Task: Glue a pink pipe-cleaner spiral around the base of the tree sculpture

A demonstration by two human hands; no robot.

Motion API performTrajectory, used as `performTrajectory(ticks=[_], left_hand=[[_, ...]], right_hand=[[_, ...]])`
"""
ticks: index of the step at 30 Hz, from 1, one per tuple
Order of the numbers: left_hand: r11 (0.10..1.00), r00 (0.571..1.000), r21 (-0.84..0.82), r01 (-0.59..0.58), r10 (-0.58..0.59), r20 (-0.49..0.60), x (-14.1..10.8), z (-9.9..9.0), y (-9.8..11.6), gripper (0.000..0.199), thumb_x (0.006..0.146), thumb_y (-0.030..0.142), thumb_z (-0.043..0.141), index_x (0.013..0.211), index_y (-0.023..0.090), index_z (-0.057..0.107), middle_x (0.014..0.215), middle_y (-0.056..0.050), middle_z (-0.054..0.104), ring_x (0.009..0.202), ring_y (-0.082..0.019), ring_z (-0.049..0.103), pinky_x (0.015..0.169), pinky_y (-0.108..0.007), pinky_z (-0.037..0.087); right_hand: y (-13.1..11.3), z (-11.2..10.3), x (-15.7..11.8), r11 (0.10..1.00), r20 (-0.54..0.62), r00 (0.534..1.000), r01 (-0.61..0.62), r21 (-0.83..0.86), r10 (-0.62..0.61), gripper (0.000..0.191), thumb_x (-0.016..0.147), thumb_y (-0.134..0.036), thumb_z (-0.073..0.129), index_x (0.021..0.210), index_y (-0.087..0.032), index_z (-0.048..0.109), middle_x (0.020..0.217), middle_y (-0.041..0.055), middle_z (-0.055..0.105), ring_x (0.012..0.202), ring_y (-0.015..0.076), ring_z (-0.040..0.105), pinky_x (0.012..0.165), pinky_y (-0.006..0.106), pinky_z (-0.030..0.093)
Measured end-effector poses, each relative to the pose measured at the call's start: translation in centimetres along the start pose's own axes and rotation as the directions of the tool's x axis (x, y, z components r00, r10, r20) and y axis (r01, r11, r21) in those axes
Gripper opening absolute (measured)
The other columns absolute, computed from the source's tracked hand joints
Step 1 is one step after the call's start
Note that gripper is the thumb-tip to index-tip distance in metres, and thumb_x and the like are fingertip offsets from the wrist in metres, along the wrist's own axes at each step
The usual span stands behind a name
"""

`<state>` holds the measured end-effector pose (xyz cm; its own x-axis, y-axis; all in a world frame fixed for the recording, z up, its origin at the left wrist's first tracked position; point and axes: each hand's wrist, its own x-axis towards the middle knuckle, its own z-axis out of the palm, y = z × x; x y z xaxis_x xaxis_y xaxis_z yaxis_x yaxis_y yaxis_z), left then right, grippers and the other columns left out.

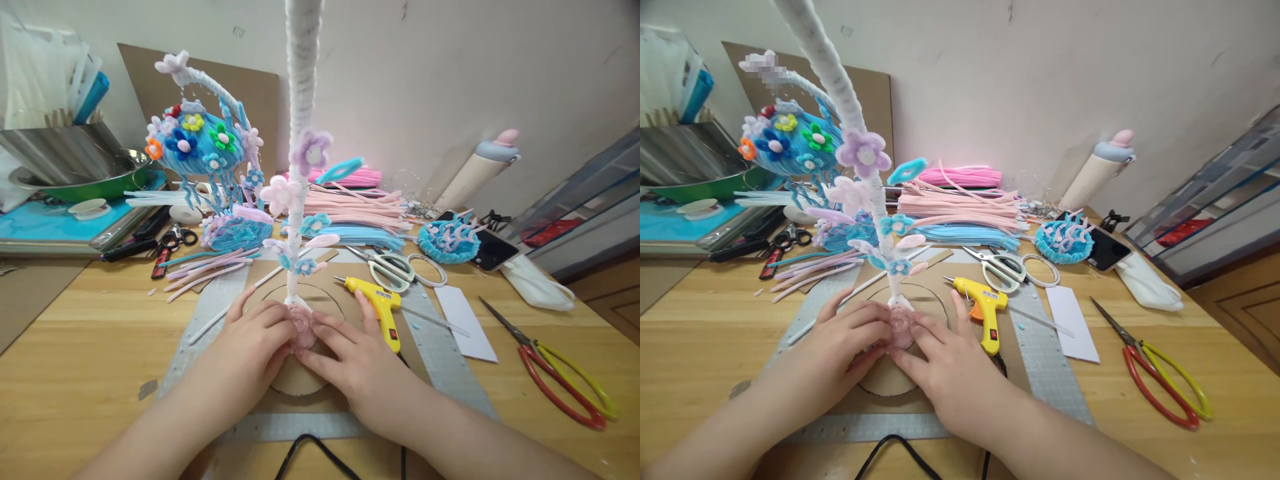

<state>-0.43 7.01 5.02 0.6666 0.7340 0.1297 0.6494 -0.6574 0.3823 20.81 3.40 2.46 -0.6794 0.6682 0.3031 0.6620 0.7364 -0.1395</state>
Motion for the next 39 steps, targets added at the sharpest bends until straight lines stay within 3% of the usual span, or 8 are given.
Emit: performTrajectory(ticks=[6,12,16,24,33,36,39], left_hand=[[1.000,1.000,-0.002,-0.006,0.006,-0.020,0.3,0.5,-0.2,0.020,0.091,0.019,0.053,0.098,0.035,0.063,0.106,0.008,0.067,0.110,-0.017,0.055,0.111,-0.050,0.009],[0.998,1.000,0.058,-0.026,0.025,0.015,0.2,0.5,-0.2,0.030,0.091,0.014,0.050,0.107,0.037,0.062,0.111,0.004,0.064,0.112,-0.018,0.054,0.111,-0.055,0.011],[0.997,0.999,0.069,-0.046,0.047,-0.006,0.1,0.5,-0.1,0.031,0.091,0.015,0.048,0.108,0.037,0.063,0.114,0.002,0.064,0.112,-0.019,0.055,0.111,-0.052,0.016],[0.994,0.993,0.017,-0.108,0.109,-0.040,0.3,0.8,-0.3,0.032,0.091,0.015,0.049,0.108,0.037,0.064,0.123,0.006,0.065,0.122,-0.015,0.053,0.115,-0.043,0.008],[0.997,0.996,-0.004,-0.082,0.082,0.031,0.1,1.0,-0.3,0.037,0.091,0.011,0.046,0.117,0.032,0.059,0.130,0.002,0.061,0.129,-0.017,0.046,0.116,-0.045,0.008],[0.998,0.997,-0.024,-0.065,0.065,0.030,0.1,1.0,-0.1,0.035,0.091,0.010,0.046,0.115,0.032,0.060,0.130,0.001,0.060,0.128,-0.017,0.047,0.115,-0.046,0.009],[0.998,0.999,-0.038,-0.040,0.041,0.035,0.2,0.9,0.1,0.036,0.090,0.010,0.047,0.114,0.034,0.060,0.132,0.004,0.059,0.128,-0.016,0.047,0.115,-0.046,0.009]], right_hand=[[-0.1,-0.2,0.0,0.998,-0.014,1.000,-0.025,0.051,0.026,0.038,0.088,-0.014,0.050,0.123,-0.025,0.056,0.137,0.0088,0.053,0.131,0.0222,0.040,0.110,0.060,-0.012],[-0.1,-0.3,-0.3,0.995,-0.026,0.999,-0.031,0.090,0.033,0.038,0.089,-0.010,0.044,0.123,-0.023,0.057,0.129,0.0073,0.061,0.129,0.0210,0.043,0.111,0.058,-0.009],[0.0,0.2,-0.5,0.993,-0.083,0.996,-0.036,0.113,0.045,0.036,0.088,-0.009,0.047,0.119,-0.021,0.059,0.124,0.0079,0.064,0.129,0.0205,0.045,0.111,0.058,-0.008],[0.4,0.6,-0.6,0.975,-0.126,0.988,-0.061,0.214,0.090,0.041,0.083,-0.009,0.049,0.122,-0.022,0.058,0.125,0.0059,0.064,0.126,0.0211,0.049,0.111,0.055,-0.013],[0.4,-0.6,-0.1,0.975,-0.021,0.995,-0.089,0.204,0.095,0.044,0.082,-0.004,0.044,0.119,-0.022,0.059,0.124,0.0052,0.065,0.123,0.0201,0.051,0.110,0.056,-0.015],[0.5,-1.0,0.0,0.974,-0.017,0.995,-0.088,0.210,0.094,0.046,0.081,-0.003,0.044,0.118,-0.023,0.060,0.125,0.0045,0.064,0.124,0.0213,0.051,0.110,0.059,-0.013],[0.9,-1.0,-0.1,0.942,-0.094,0.981,-0.136,0.307,0.172,0.047,0.082,-0.002,0.041,0.118,-0.026,0.061,0.121,0.0033,0.067,0.123,0.0218,0.052,0.111,0.062,-0.003]])
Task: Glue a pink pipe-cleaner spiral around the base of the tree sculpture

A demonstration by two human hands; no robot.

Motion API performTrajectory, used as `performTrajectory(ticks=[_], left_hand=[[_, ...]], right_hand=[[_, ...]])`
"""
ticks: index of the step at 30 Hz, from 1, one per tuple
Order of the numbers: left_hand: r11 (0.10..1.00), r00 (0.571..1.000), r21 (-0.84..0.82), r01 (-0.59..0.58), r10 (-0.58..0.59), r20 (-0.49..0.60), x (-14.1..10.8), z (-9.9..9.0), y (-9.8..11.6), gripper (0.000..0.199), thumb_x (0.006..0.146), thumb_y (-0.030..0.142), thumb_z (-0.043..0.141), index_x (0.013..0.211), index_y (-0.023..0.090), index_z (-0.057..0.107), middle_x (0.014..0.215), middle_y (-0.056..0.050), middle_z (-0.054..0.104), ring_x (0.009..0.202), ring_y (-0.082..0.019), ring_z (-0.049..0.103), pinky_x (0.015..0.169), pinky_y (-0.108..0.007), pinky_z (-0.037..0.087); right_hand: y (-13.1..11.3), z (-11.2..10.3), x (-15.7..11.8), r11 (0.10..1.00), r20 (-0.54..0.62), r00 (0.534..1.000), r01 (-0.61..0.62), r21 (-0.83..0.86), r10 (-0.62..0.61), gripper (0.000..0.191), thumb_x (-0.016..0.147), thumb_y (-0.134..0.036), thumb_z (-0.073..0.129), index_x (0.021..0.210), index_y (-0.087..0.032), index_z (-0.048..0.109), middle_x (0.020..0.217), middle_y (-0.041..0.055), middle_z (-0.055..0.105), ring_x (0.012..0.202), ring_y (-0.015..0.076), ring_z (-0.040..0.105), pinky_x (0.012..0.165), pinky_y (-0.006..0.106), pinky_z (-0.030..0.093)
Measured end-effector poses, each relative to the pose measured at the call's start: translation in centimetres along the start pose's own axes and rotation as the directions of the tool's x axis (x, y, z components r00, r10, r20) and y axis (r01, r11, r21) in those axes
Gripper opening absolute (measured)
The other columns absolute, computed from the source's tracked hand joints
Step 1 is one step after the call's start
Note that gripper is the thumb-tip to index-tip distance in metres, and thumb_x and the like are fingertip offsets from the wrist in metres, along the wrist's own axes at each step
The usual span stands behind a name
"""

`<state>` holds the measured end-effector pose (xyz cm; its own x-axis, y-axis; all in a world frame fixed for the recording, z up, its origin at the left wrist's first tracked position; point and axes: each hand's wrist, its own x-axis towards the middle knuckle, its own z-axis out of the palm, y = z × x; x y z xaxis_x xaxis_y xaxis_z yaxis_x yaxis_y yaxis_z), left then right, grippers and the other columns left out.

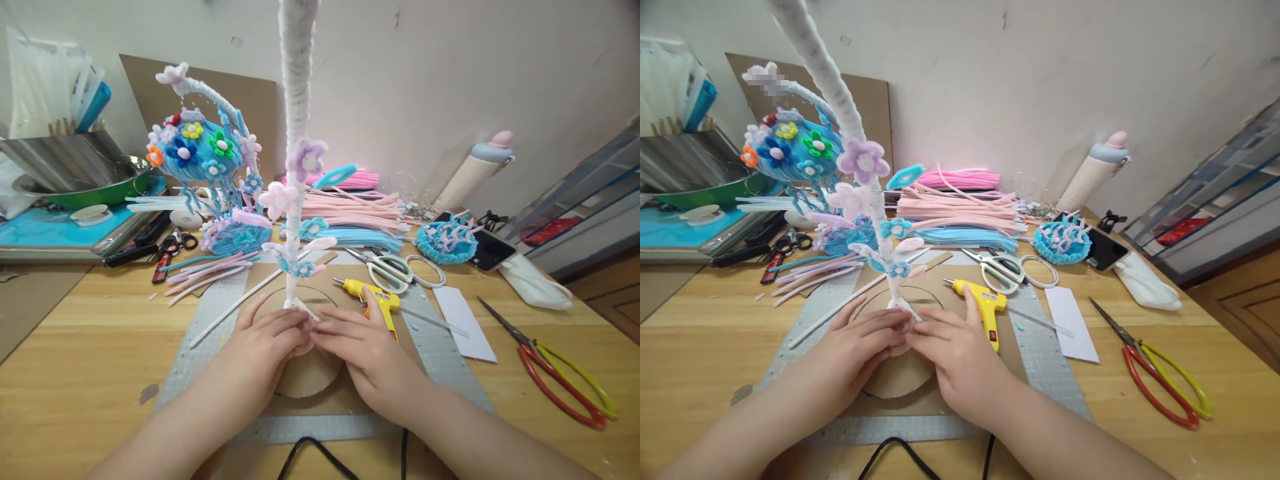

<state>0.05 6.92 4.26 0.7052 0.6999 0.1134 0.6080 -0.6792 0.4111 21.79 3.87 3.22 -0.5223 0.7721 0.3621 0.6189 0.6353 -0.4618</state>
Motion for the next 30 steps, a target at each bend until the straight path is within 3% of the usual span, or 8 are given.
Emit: performTrajectory(ticks=[4,7,9,12,16,25,28,30], left_hand=[[1.000,1.000,-0.002,-0.002,0.002,0.028,0.0,-0.3,0.1,0.044,0.090,0.008,0.046,0.122,0.036,0.055,0.133,0.004,0.058,0.129,-0.016,0.046,0.115,-0.046,0.007],[1.000,1.000,0.009,-0.017,0.017,0.018,0.0,-0.3,0.0,0.044,0.090,0.009,0.047,0.126,0.035,0.053,0.133,0.003,0.058,0.129,-0.016,0.047,0.115,-0.046,0.007],[1.000,1.000,0.016,-0.022,0.021,0.014,0.0,-0.2,-0.1,0.043,0.091,0.011,0.047,0.126,0.035,0.052,0.133,0.003,0.059,0.129,-0.016,0.047,0.115,-0.046,0.007],[1.000,1.000,0.019,-0.020,0.019,0.013,0.0,-0.1,-0.1,0.041,0.092,0.012,0.047,0.125,0.035,0.053,0.132,0.003,0.059,0.129,-0.016,0.047,0.115,-0.046,0.007],[1.000,1.000,0.009,-0.016,0.016,0.008,0.0,0.0,-0.1,0.042,0.090,0.011,0.048,0.124,0.034,0.054,0.132,0.002,0.060,0.129,-0.017,0.047,0.115,-0.047,0.008],[0.999,0.999,0.009,-0.034,0.034,-0.004,0.0,-0.2,-0.1,0.044,0.090,0.009,0.046,0.125,0.035,0.054,0.131,0.001,0.060,0.128,-0.018,0.048,0.115,-0.047,0.011],[1.000,1.000,-0.008,-0.016,0.016,-0.004,0.0,-0.2,0.0,0.041,0.091,0.011,0.045,0.123,0.035,0.055,0.130,0.003,0.060,0.128,-0.017,0.048,0.115,-0.047,0.010],[1.000,1.000,-0.012,-0.009,0.009,0.008,-0.1,-0.2,0.1,0.041,0.092,0.012,0.045,0.124,0.036,0.054,0.131,0.004,0.060,0.129,-0.016,0.046,0.115,-0.047,0.008]], right_hand=[[0.6,0.2,-0.1,0.936,-0.091,0.964,-0.217,0.276,0.250,0.044,0.087,-0.008,0.037,0.118,-0.028,0.063,0.121,0.0030,0.067,0.121,0.0217,0.055,0.112,0.058,0.017],[0.9,0.4,0.0,0.737,-0.011,0.876,-0.399,0.546,0.482,0.037,0.088,-0.016,0.043,0.115,-0.027,0.065,0.119,0.0042,0.068,0.117,0.0232,0.058,0.105,0.052,0.037],[1.0,0.5,0.2,0.626,0.028,0.839,-0.427,0.653,0.543,0.035,0.086,-0.021,0.048,0.117,-0.024,0.065,0.112,0.0060,0.071,0.109,0.0231,0.063,0.098,0.047,0.046],[1.1,0.6,0.4,0.608,0.007,0.832,-0.412,0.679,0.555,0.034,0.085,-0.027,0.055,0.118,-0.022,0.064,0.103,0.0068,0.072,0.096,0.0213,0.067,0.087,0.040,0.053],[1.0,0.8,0.5,0.631,-0.020,0.826,-0.415,0.656,0.564,0.036,0.082,-0.034,0.063,0.116,-0.020,0.064,0.091,0.0046,0.071,0.084,0.0176,0.067,0.074,0.032,0.055],[0.5,-0.6,0.8,0.582,-0.063,0.787,-0.397,0.710,0.614,0.029,0.072,-0.047,0.073,0.076,-0.021,0.063,0.063,0.0002,0.066,0.058,0.0169,0.064,0.055,0.030,0.052],[0.4,-1.3,1.2,0.563,-0.028,0.770,-0.440,0.700,0.637,0.032,0.079,-0.051,0.065,0.070,-0.022,0.053,0.046,-0.0067,0.054,0.037,0.0117,0.052,0.041,0.024,0.042],[0.3,-1.5,1.7,0.632,-0.006,0.778,-0.506,0.587,0.628,0.031,0.087,-0.048,0.055,0.070,-0.023,0.050,0.041,-0.0084,0.049,0.032,0.0113,0.047,0.037,0.023,0.038]])
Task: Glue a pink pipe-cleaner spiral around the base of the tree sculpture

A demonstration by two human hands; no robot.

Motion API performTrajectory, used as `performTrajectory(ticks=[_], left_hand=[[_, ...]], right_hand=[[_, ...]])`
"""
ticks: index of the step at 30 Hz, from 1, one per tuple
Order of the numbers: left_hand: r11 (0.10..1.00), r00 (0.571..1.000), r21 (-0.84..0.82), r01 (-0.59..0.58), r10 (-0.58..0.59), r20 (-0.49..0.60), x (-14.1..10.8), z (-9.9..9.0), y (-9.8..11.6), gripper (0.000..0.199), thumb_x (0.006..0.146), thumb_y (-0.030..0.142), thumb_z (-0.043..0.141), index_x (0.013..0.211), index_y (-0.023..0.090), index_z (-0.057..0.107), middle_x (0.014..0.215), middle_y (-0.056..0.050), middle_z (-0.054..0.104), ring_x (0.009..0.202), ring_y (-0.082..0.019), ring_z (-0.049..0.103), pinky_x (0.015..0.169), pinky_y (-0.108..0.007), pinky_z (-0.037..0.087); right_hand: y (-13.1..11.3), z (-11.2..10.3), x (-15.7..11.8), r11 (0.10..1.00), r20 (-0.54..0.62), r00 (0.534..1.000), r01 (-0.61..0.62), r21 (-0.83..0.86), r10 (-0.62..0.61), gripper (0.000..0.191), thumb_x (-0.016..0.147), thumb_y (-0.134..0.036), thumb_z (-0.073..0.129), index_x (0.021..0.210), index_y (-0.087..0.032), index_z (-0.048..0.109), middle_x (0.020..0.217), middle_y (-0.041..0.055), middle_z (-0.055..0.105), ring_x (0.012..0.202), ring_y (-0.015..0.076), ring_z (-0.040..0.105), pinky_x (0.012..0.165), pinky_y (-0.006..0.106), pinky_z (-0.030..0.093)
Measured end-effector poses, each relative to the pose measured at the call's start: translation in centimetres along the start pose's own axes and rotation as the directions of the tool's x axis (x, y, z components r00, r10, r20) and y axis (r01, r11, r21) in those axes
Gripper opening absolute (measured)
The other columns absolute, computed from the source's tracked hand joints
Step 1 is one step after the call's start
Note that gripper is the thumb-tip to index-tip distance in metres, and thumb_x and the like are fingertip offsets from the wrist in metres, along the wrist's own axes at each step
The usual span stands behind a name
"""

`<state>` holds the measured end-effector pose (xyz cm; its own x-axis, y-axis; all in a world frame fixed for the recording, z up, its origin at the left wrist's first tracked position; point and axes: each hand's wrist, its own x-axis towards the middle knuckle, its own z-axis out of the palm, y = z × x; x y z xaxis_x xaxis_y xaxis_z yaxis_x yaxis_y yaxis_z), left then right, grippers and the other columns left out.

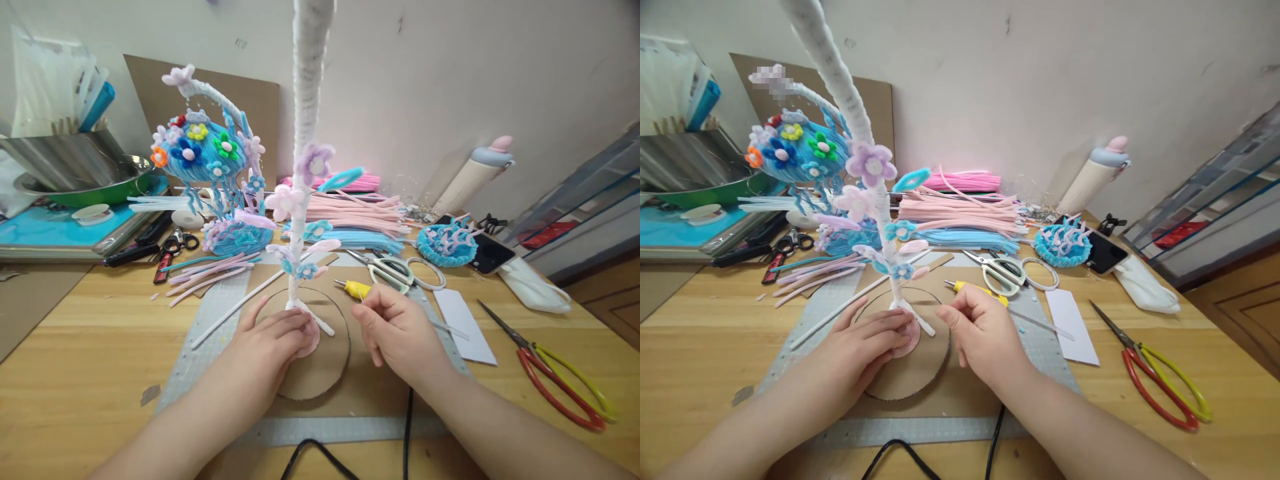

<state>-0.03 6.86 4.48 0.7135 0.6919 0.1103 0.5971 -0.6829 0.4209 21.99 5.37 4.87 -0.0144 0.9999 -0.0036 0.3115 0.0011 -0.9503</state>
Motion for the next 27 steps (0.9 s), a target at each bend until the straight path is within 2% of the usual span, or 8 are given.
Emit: performTrajectory(ticks=[2,3,5,7,10,14,16,27], left_hand=[[1.000,1.000,0.000,-0.002,0.002,0.009,0.0,0.0,0.0,0.043,0.092,0.010,0.044,0.125,0.037,0.052,0.132,0.005,0.059,0.130,-0.016,0.045,0.115,-0.046,0.007],[1.000,1.000,0.002,-0.008,0.008,0.008,0.0,0.0,0.0,0.045,0.091,0.009,0.045,0.125,0.038,0.052,0.132,0.006,0.059,0.129,-0.016,0.045,0.115,-0.046,0.006],[1.000,1.000,0.015,-0.018,0.018,-0.011,0.0,-0.1,0.0,0.045,0.091,0.009,0.046,0.123,0.039,0.054,0.129,0.006,0.060,0.127,-0.016,0.046,0.114,-0.046,0.008],[0.999,0.999,0.042,-0.013,0.015,-0.041,0.0,-0.1,0.0,0.039,0.091,0.012,0.049,0.116,0.039,0.060,0.124,0.004,0.062,0.122,-0.019,0.049,0.111,-0.047,0.015],[0.997,0.998,0.075,0.017,-0.012,-0.066,0.1,-0.2,0.1,0.028,0.090,0.018,0.053,0.104,0.037,0.067,0.110,0.000,0.063,0.109,-0.022,0.052,0.101,-0.047,0.030],[0.993,0.998,0.108,0.045,-0.040,-0.042,0.3,-0.3,0.1,0.023,0.089,0.022,0.055,0.104,0.035,0.068,0.096,-0.003,0.061,0.096,-0.023,0.050,0.089,-0.045,0.038],[0.991,0.998,0.125,0.054,-0.051,-0.020,0.3,-0.4,0.1,0.026,0.088,0.021,0.057,0.107,0.035,0.067,0.095,-0.004,0.059,0.095,-0.024,0.049,0.086,-0.045,0.039],[0.993,0.999,0.104,0.050,-0.049,-0.016,0.2,-0.2,-0.1,0.025,0.088,0.022,0.055,0.104,0.036,0.068,0.091,-0.003,0.057,0.092,-0.023,0.048,0.085,-0.043,0.037]], right_hand=[[-0.3,0.3,0.3,0.954,0.077,0.991,0.126,-0.271,-0.109,0.022,0.093,-0.036,0.046,0.082,-0.022,0.059,0.059,-0.0006,0.065,0.053,0.0166,0.062,0.051,0.029,0.049],[-0.3,0.6,0.4,0.882,0.147,0.972,0.227,-0.414,-0.181,0.021,0.092,-0.027,0.043,0.094,-0.021,0.063,0.082,0.0054,0.072,0.076,0.0204,0.067,0.068,0.036,0.053],[-0.3,1.2,0.4,0.688,0.306,0.915,0.400,-0.606,-0.262,0.042,0.086,-0.012,0.040,0.123,-0.019,0.057,0.130,0.0104,0.059,0.121,0.0249,0.052,0.101,0.049,0.038],[-0.1,1.9,0.2,0.563,0.402,0.883,0.465,-0.683,-0.243,0.062,0.078,-0.008,0.042,0.140,-0.015,0.042,0.149,0.0090,0.037,0.138,0.0253,0.030,0.113,0.056,0.016],[0.3,2.6,-0.4,0.546,0.458,0.871,0.475,-0.691,-0.178,0.067,0.084,-0.020,0.044,0.148,-0.013,0.026,0.155,0.0078,0.021,0.143,0.0240,0.016,0.114,0.058,0.003],[0.5,2.9,-0.7,0.585,0.491,0.856,0.484,-0.651,-0.162,0.065,0.094,-0.047,0.039,0.149,-0.016,0.021,0.155,0.0074,0.020,0.144,0.0243,0.013,0.114,0.059,0.000],[0.7,3.0,-0.7,0.593,0.490,0.858,0.478,-0.647,-0.157,0.068,0.094,-0.054,0.038,0.149,-0.017,0.023,0.155,0.0079,0.021,0.144,0.0252,0.012,0.113,0.061,-0.002],[0.7,3.5,-0.9,0.598,0.474,0.871,0.449,-0.664,-0.129,0.075,0.092,-0.065,0.029,0.149,-0.017,0.024,0.155,0.0065,0.021,0.144,0.0237,0.010,0.112,0.058,-0.011]])
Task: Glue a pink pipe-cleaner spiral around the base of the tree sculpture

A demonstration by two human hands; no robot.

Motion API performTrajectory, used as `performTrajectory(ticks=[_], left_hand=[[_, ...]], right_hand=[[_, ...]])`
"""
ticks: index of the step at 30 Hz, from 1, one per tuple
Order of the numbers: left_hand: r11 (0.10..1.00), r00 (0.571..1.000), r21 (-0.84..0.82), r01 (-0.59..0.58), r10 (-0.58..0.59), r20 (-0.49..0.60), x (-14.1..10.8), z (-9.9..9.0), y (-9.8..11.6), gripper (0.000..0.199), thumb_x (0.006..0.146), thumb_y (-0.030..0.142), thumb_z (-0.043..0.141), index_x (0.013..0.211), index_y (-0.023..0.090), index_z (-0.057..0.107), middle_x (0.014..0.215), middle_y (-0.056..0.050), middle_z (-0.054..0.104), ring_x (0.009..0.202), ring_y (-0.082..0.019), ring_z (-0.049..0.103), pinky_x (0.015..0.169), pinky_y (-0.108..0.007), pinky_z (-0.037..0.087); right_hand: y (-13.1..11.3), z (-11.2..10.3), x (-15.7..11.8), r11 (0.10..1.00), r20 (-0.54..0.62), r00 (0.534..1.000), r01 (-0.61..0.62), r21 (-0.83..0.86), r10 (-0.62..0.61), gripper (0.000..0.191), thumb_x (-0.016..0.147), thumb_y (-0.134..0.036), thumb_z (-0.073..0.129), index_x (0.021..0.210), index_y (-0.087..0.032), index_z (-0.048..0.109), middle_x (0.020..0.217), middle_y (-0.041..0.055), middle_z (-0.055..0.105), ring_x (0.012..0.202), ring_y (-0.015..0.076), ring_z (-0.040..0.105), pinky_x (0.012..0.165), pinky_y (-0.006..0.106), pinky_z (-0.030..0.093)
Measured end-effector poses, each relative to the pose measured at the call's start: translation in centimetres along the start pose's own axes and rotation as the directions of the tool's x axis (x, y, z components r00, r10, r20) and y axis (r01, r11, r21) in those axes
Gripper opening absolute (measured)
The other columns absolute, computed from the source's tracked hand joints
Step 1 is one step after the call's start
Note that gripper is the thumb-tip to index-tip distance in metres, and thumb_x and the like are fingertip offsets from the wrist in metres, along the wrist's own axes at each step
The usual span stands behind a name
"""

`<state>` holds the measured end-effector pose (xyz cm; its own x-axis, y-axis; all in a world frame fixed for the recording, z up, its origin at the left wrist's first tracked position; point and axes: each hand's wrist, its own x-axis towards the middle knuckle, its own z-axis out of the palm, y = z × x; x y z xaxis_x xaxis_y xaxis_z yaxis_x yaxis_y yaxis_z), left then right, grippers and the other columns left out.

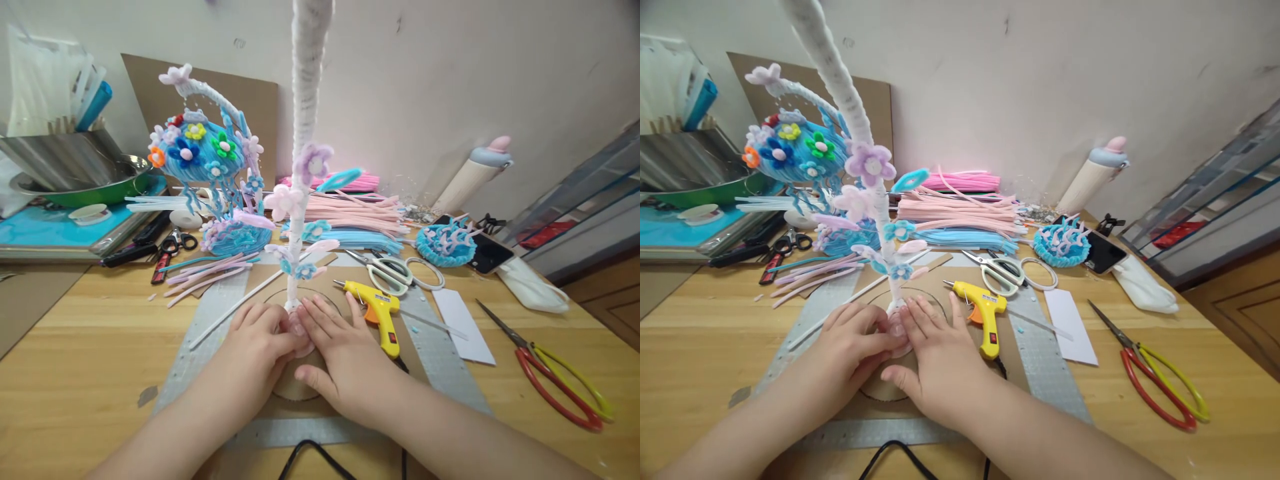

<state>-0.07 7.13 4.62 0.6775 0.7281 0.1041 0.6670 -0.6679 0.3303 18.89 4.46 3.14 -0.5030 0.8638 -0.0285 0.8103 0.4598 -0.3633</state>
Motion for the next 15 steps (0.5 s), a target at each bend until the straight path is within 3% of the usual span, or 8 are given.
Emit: performTrajectory(ticks=[8,11,15], left_hand=[[1.000,1.000,0.001,-0.006,0.006,-0.013,-0.08,0.28,-0.23,0.027,0.088,0.019,0.055,0.102,0.038,0.069,0.089,-0.003,0.056,0.091,-0.023,0.047,0.084,-0.042,0.036],[1.000,1.000,0.004,-0.001,0.001,-0.002,-0.12,0.17,-0.17,0.024,0.089,0.022,0.055,0.103,0.036,0.069,0.090,-0.004,0.056,0.091,-0.023,0.047,0.084,-0.043,0.036],[1.000,1.000,0.019,0.011,-0.012,0.022,-0.03,-0.13,0.02,0.022,0.091,0.026,0.052,0.101,0.034,0.070,0.091,-0.005,0.057,0.091,-0.023,0.047,0.083,-0.042,0.037]], right_hand=[[0.27,0.55,0.08,1.000,-0.029,0.999,0.025,0.007,-0.025,0.084,0.088,-0.071,0.031,0.149,-0.014,0.023,0.155,0.0091,0.018,0.144,0.0266,0.010,0.109,0.059,-0.017],[0.53,0.15,-0.20,0.998,-0.059,0.998,0.024,0.053,-0.021,0.080,0.092,-0.065,0.031,0.150,-0.014,0.015,0.155,0.0094,0.018,0.144,0.0266,0.012,0.111,0.061,-0.012],[0.67,-0.30,-0.86,0.993,-0.188,0.982,0.043,0.113,-0.022,0.073,0.098,-0.055,0.023,0.150,-0.009,-0.001,0.153,0.0155,0.026,0.143,0.0251,0.018,0.112,0.060,-0.004]])
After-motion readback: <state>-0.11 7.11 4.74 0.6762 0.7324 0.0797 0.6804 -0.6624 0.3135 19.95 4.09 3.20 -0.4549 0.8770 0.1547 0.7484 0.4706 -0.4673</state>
